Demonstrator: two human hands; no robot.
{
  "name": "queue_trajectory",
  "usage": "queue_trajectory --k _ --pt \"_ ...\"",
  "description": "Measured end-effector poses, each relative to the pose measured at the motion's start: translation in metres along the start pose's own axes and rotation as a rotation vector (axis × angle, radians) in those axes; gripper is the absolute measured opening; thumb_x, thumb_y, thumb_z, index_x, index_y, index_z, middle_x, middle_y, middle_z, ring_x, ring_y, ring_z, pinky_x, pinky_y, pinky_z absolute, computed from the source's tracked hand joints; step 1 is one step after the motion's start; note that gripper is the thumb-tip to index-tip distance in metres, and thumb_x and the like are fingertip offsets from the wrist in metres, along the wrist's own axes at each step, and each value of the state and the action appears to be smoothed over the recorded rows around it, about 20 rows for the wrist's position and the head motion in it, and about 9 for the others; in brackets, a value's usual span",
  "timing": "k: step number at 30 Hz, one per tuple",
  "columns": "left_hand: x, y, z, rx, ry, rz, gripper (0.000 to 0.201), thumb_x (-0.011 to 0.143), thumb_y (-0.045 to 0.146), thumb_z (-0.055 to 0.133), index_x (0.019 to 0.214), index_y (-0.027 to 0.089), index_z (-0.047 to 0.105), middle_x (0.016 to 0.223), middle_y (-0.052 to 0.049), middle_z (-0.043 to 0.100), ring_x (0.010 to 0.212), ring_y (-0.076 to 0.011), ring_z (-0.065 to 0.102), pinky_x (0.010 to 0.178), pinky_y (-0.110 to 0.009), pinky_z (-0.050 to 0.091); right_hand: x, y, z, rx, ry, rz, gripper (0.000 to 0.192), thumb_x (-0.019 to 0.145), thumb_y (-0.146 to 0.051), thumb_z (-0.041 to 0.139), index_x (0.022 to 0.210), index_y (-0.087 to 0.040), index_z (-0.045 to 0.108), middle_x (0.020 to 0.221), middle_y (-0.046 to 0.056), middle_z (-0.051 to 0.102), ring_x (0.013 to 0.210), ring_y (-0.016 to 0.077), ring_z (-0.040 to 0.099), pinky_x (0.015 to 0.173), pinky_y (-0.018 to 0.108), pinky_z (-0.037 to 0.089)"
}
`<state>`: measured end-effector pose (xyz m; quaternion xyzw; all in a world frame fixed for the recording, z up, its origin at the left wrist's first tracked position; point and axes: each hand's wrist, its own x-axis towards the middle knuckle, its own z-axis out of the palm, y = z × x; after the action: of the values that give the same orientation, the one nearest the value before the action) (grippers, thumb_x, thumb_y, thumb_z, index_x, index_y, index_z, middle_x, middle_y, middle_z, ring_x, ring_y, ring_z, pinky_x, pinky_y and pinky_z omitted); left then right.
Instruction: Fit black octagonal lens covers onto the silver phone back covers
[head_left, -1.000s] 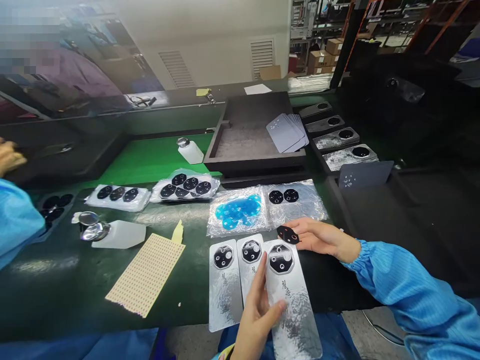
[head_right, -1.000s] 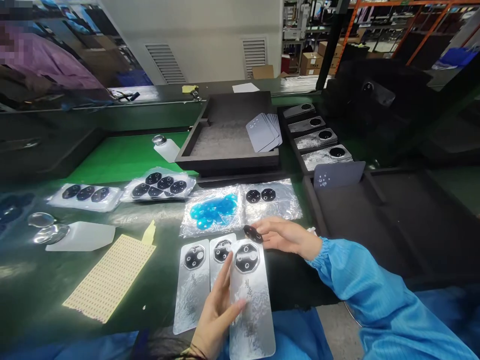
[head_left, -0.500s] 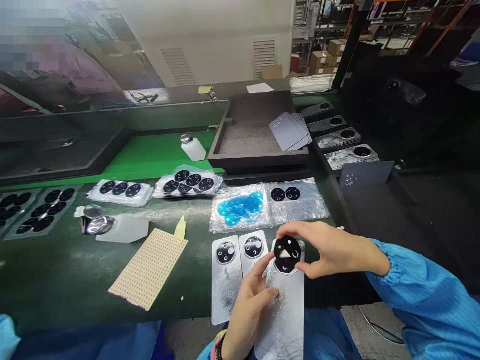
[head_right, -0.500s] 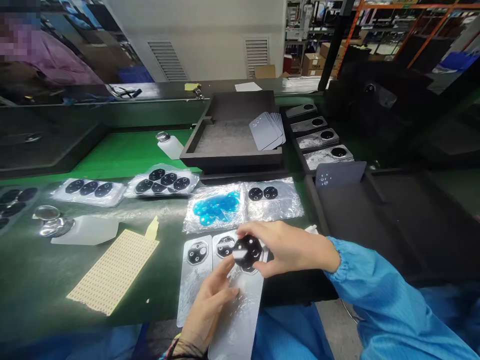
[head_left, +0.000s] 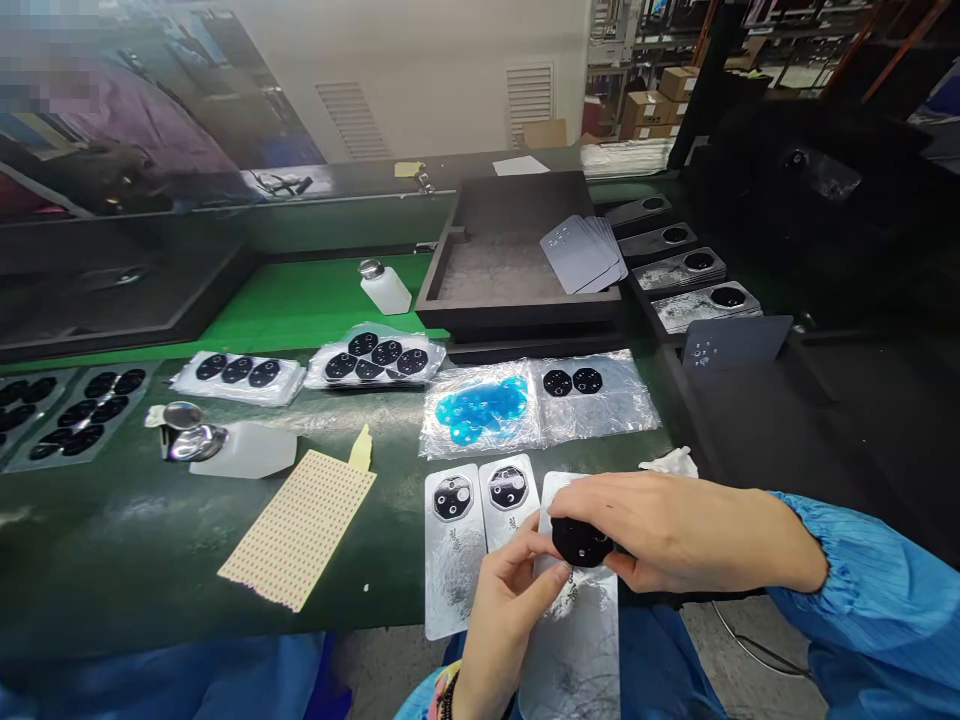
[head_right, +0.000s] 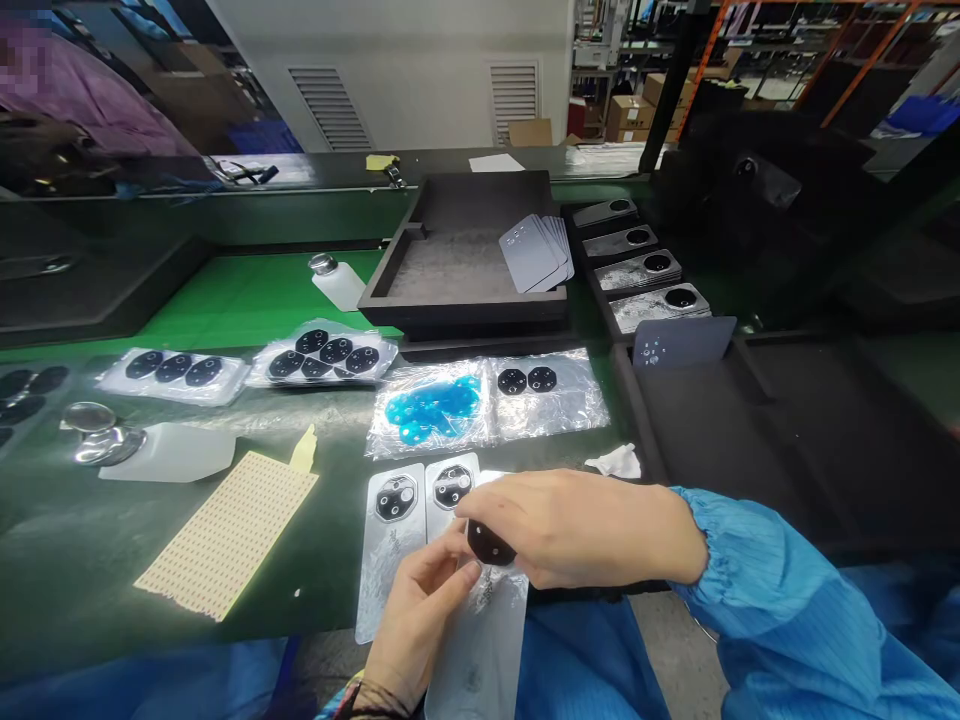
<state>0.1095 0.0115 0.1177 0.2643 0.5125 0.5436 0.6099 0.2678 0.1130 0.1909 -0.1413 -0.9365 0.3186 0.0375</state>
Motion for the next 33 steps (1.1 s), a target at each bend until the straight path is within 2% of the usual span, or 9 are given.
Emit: queue_trajectory --k 3,6,9,12,14,16,23,28,33 --pt "0.002 -0.005 -0.004 0.033 -0.020 0.046 0.025 0.065 0.042 0.080 0.060 0.020 0.070 0.082 -0.005 0.071 0.085 -0.0223 0.062 0.081 -0.029 0.045 0.001 0.000 0.001 -0.009 0.003 -0.041 0.035 0.081 0.000 0.047 0.113 -0.013 0.053 0.096 0.008 0.065 0.085 0.0176 0.061 0.072 0.028 0.050" --pt "0.003 -0.007 -0.007 0.053 -0.013 0.070 0.023 0.067 0.039 0.079 0.060 0.020 0.069 0.081 -0.003 0.071 0.082 -0.0202 0.062 0.078 -0.027 0.045 0.000 0.000 -0.002 -0.006 0.049 -0.083 0.040 0.081 0.001 0.049 0.118 -0.013 0.052 0.112 0.010 0.064 0.106 0.0200 0.059 0.086 0.030 0.050" --pt "0.001 -0.005 -0.008 0.046 0.006 0.075 0.020 0.069 0.036 0.078 0.061 0.021 0.069 0.085 -0.002 0.072 0.085 -0.0195 0.063 0.082 -0.027 0.044 0.000 0.000 -0.008 0.020 0.205 -0.009 0.037 0.083 -0.008 0.059 0.120 -0.014 0.054 0.124 0.011 0.061 0.120 0.0224 0.053 0.097 0.034 0.047" --pt "0.000 -0.003 -0.008 0.059 0.033 0.078 0.019 0.070 0.035 0.078 0.061 0.021 0.069 0.082 -0.002 0.072 0.084 -0.0191 0.063 0.082 -0.026 0.044 0.002 0.000 -0.013 0.099 0.360 0.180 0.014 0.087 -0.017 0.060 0.101 -0.017 0.063 0.098 0.005 0.070 0.093 0.0182 0.064 0.082 0.030 0.051" --pt "-0.001 -0.002 -0.008 0.081 0.046 0.085 0.019 0.070 0.035 0.077 0.061 0.021 0.069 0.079 -0.001 0.071 0.082 -0.0184 0.062 0.079 -0.025 0.044 0.004 0.000 -0.015 0.172 0.343 0.259 0.002 0.086 -0.018 0.063 0.087 -0.018 0.065 0.079 0.000 0.069 0.073 0.0143 0.063 0.068 0.026 0.050" --pt "-0.001 -0.003 -0.008 0.095 0.048 0.094 0.019 0.071 0.036 0.077 0.062 0.021 0.069 0.078 -0.001 0.070 0.080 -0.0177 0.061 0.077 -0.025 0.044 0.006 0.000 -0.015 0.236 0.299 0.286 0.004 0.082 -0.016 0.067 0.079 -0.018 0.065 0.071 -0.002 0.067 0.064 0.0120 0.060 0.059 0.022 0.047" --pt "-0.001 -0.006 -0.008 0.125 0.040 0.126 0.017 0.072 0.035 0.076 0.063 0.021 0.070 0.075 0.000 0.069 0.078 -0.0163 0.060 0.075 -0.023 0.044 0.012 0.002 -0.021 0.359 0.232 0.329 0.007 0.078 -0.013 0.067 0.072 -0.017 0.065 0.065 -0.004 0.064 0.057 0.0090 0.054 0.055 0.021 0.043" --pt "-0.007 -0.001 -0.005 0.133 0.083 0.089 0.014 0.069 0.034 0.078 0.069 0.022 0.071 0.074 0.000 0.070 0.075 -0.0159 0.061 0.070 -0.021 0.046 0.016 0.007 -0.029 0.454 0.336 0.347 0.006 0.076 -0.019 0.065 0.070 -0.017 0.066 0.066 -0.002 0.063 0.060 0.0105 0.054 0.054 0.023 0.041" --pt "-0.016 0.009 0.007 -0.041 0.169 0.075 0.023 0.065 0.034 0.083 0.080 0.025 0.067 0.087 0.001 0.072 0.085 -0.0161 0.065 0.077 -0.021 0.049 0.019 0.010 -0.028 0.569 0.379 0.363 0.008 0.074 -0.022 0.063 0.069 -0.017 0.067 0.065 -0.001 0.063 0.060 0.0111 0.053 0.053 0.024 0.039"
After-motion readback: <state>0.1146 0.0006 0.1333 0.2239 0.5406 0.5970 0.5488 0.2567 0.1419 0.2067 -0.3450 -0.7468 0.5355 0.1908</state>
